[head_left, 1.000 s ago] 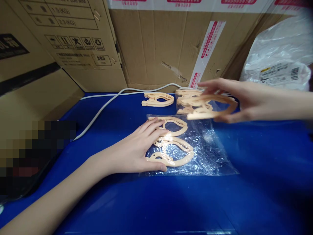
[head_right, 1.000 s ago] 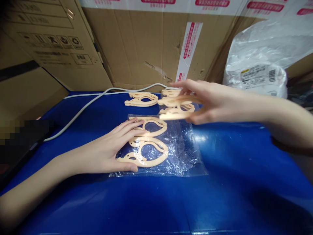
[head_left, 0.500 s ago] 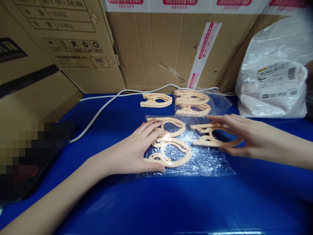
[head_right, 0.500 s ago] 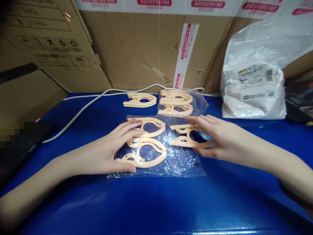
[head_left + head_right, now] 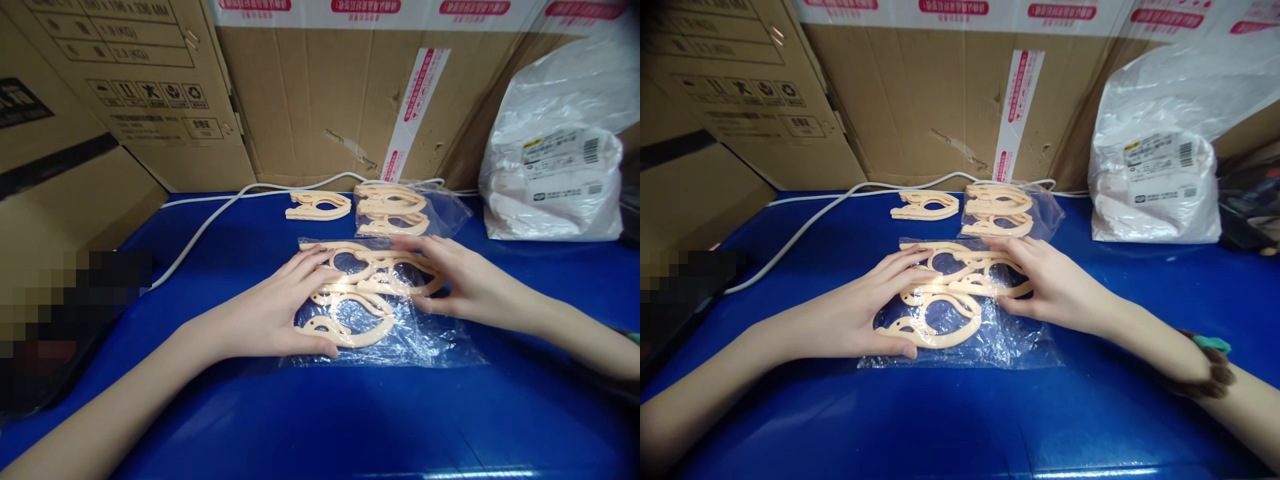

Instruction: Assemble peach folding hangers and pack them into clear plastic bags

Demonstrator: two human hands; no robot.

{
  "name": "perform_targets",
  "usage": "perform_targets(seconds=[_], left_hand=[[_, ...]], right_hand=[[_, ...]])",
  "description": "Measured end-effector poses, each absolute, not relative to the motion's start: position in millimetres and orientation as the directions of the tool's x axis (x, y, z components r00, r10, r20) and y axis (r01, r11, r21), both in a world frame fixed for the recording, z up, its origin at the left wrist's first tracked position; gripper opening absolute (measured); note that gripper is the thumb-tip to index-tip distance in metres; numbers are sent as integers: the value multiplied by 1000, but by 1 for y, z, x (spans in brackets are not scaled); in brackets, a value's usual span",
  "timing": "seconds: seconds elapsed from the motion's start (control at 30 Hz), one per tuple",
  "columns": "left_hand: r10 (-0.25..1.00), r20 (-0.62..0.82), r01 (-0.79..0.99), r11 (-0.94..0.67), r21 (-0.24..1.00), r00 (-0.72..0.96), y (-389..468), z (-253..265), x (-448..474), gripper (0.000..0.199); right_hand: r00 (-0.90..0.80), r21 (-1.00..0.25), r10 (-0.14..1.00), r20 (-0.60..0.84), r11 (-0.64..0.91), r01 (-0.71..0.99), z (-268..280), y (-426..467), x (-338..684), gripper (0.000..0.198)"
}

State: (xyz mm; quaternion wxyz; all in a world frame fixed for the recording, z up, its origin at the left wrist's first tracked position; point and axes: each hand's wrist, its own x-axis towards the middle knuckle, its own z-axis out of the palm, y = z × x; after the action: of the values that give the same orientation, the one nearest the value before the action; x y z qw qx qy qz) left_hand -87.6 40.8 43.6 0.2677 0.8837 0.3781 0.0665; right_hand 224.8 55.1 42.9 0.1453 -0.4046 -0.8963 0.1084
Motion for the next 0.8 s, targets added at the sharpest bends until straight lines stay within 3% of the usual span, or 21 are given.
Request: perform_targets(seconds=[0.2,0.33,0.47,0.57,0.8], left_hand=[[721,-68,630,-551,548,690,43,45,-89,84],[895,96,730,-414,544,436,51,42,-91,63],[986,77,697,-160,699,148,59,39,-91,53],[993,28,592,-91,801,115,62,40,-91,46],[992,10,451,-66,890,125,60,41,-89,42]], right_hand=[[-614,-243,757,224,654,717,36,52,220,67],[-577,-204,792,198,609,766,39,50,235,75],[-534,-284,824,189,566,774,40,47,240,70],[-515,-353,831,210,556,753,37,47,231,63],[-457,-483,861,221,504,716,32,49,202,47]])
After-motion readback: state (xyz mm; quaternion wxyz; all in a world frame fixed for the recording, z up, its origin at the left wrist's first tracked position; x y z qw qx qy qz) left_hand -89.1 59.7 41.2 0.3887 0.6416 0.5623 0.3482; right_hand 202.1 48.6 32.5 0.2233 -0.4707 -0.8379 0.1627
